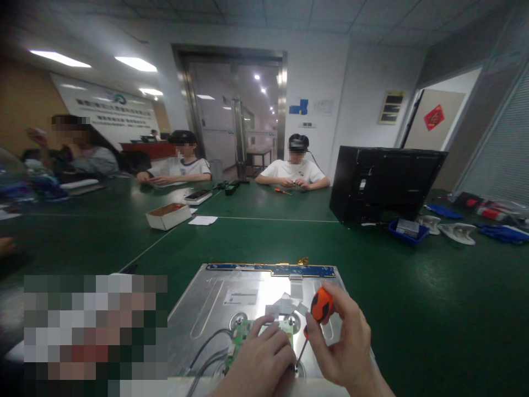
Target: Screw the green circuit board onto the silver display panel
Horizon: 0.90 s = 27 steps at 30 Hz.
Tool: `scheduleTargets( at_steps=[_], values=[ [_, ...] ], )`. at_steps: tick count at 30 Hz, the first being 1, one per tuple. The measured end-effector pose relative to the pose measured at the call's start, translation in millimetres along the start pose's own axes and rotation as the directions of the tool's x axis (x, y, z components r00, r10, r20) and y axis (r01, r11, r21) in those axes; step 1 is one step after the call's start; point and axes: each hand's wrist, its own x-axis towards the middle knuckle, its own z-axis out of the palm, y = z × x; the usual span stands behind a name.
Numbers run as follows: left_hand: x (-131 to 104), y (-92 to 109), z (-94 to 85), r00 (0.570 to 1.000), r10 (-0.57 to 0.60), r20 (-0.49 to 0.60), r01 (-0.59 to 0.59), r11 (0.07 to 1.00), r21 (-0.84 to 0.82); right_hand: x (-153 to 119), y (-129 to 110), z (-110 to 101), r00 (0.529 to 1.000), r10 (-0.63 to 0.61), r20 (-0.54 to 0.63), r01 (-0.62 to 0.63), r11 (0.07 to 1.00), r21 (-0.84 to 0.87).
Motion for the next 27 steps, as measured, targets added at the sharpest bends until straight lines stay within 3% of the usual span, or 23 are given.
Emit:
scheduleTargets(
  at_steps=[5,10,27],
  values=[
    [-1,-1,-14.8,0.993,-0.053,0.108,0.066,0.991,-0.116,-5,-3,2,0.997,-0.061,0.049,0.060,0.998,0.025],
    [-1,-2,-17.4,0.990,-0.058,0.129,0.080,0.982,-0.172,1,-6,6,0.987,-0.152,0.056,0.153,0.988,-0.017],
    [-4,-3,1.5,1.000,0.002,0.024,0.000,0.997,-0.074,5,-17,10,0.977,-0.194,0.094,0.199,0.978,-0.055]
  ],
)
